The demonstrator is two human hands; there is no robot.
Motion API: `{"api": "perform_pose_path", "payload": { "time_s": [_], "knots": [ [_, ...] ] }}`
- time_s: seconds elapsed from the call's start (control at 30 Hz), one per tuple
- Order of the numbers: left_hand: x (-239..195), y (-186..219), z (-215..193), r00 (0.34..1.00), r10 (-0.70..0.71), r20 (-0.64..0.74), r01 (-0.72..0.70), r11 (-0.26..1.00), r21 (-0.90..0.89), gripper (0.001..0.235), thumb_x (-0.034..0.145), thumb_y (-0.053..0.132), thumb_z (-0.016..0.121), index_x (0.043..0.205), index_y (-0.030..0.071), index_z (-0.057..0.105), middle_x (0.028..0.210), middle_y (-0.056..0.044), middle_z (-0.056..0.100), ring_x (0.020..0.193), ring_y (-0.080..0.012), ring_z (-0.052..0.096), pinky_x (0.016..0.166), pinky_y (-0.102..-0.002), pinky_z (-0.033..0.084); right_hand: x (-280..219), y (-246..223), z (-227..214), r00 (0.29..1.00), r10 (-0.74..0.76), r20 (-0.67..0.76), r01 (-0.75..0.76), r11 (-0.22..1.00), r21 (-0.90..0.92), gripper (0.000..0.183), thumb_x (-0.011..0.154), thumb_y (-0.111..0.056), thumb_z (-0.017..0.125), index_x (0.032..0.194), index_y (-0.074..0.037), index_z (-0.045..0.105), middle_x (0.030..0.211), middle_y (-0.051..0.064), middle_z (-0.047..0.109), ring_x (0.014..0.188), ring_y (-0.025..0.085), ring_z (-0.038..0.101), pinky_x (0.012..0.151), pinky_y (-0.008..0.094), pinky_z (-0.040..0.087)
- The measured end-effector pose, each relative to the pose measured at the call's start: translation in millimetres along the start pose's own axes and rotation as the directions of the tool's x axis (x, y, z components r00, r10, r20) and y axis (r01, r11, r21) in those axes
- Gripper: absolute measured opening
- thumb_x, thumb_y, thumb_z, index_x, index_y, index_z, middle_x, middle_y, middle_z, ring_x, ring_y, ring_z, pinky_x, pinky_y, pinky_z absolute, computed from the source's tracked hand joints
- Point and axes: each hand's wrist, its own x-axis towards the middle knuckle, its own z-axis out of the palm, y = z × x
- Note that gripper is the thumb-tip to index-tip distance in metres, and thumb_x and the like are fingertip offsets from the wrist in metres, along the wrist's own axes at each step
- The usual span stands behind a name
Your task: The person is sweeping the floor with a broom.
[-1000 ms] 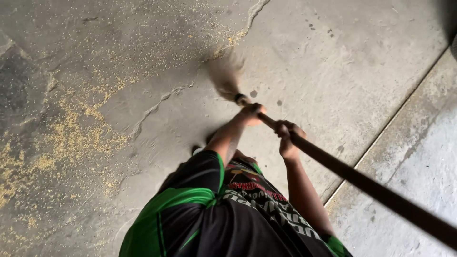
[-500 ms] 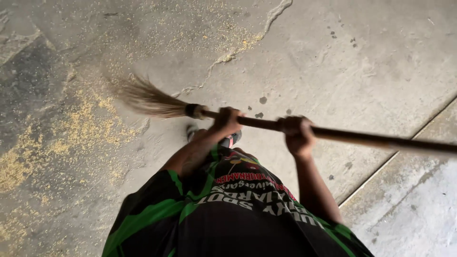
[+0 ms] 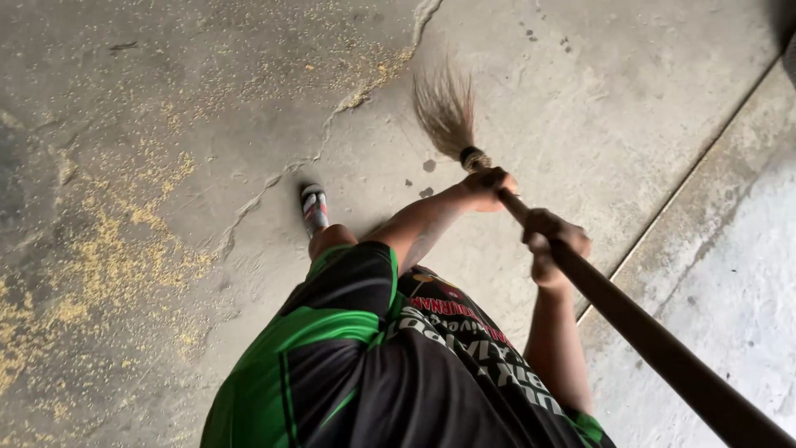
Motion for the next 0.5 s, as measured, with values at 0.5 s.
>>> {"api": "perform_pose_path", "payload": {
  "time_s": [0.5],
  "knots": [
    [-188.4,-70.7,-89.0,0.785,-0.063,-0.617,0.261,0.936,0.238,0.044,0.09,0.033,0.078,0.063,0.007,0.055,0.058,-0.014,0.061,0.055,-0.0382,0.064,0.052,-0.048,0.05,54.0,45.0,108.6,0.896,0.222,0.386,-0.424,0.687,0.59,0.047,0.102,-0.026,0.065,0.067,-0.008,0.04,0.061,0.005,0.045,0.059,0.022,0.045,0.067,0.043,0.041]
  ]
}}
